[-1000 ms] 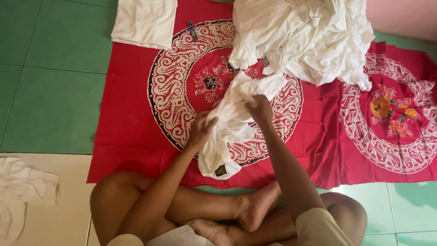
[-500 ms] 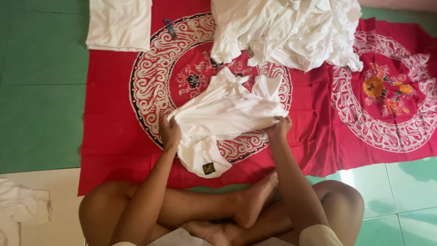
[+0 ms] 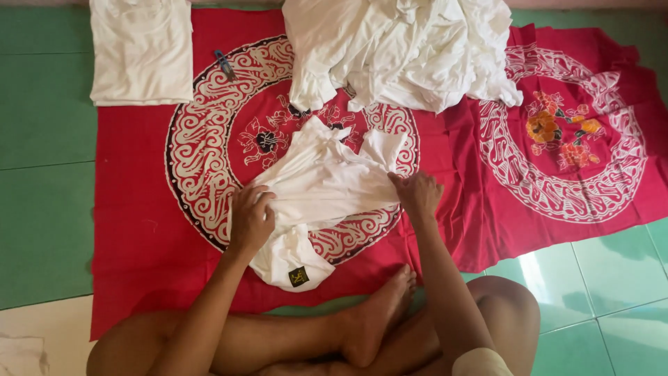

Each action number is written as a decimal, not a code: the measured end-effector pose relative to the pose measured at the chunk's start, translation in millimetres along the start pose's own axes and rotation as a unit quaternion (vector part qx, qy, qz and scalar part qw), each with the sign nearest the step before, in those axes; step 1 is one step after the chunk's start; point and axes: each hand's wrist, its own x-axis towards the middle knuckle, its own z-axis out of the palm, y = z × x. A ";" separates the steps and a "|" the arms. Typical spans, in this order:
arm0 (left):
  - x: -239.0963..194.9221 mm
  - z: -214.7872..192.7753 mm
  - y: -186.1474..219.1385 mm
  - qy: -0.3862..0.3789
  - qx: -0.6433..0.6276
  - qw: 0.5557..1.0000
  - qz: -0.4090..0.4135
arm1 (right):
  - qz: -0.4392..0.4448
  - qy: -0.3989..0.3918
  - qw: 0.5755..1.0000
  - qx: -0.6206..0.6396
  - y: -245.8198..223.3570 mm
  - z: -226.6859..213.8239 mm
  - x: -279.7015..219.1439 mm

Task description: The person folds a white t-shirt on a red patterned mat, smoothing it out and folding it into a compact rectangle. They then place the folded shirt aside and pick up another white t-shirt to repeat the folding process.

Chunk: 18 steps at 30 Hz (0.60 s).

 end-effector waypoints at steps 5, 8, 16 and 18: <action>33.1 36.3 4.7 -0.069 -0.014 0.994 0.079 | -0.196 0.163 0.964 0.078 -29.7 2.3 -1.6; 54.6 80.2 -0.7 -0.112 -0.036 0.987 0.110 | -0.181 0.002 0.968 0.175 -38.9 11.3 -7.7; 138.1 87.8 47.8 -0.215 -0.003 0.956 0.199 | -0.291 0.140 0.926 0.197 -22.1 78.8 -3.2; 138.8 111.1 35.0 -0.219 0.013 0.950 0.222 | -0.309 0.164 0.915 0.200 -24.5 74.3 -14.6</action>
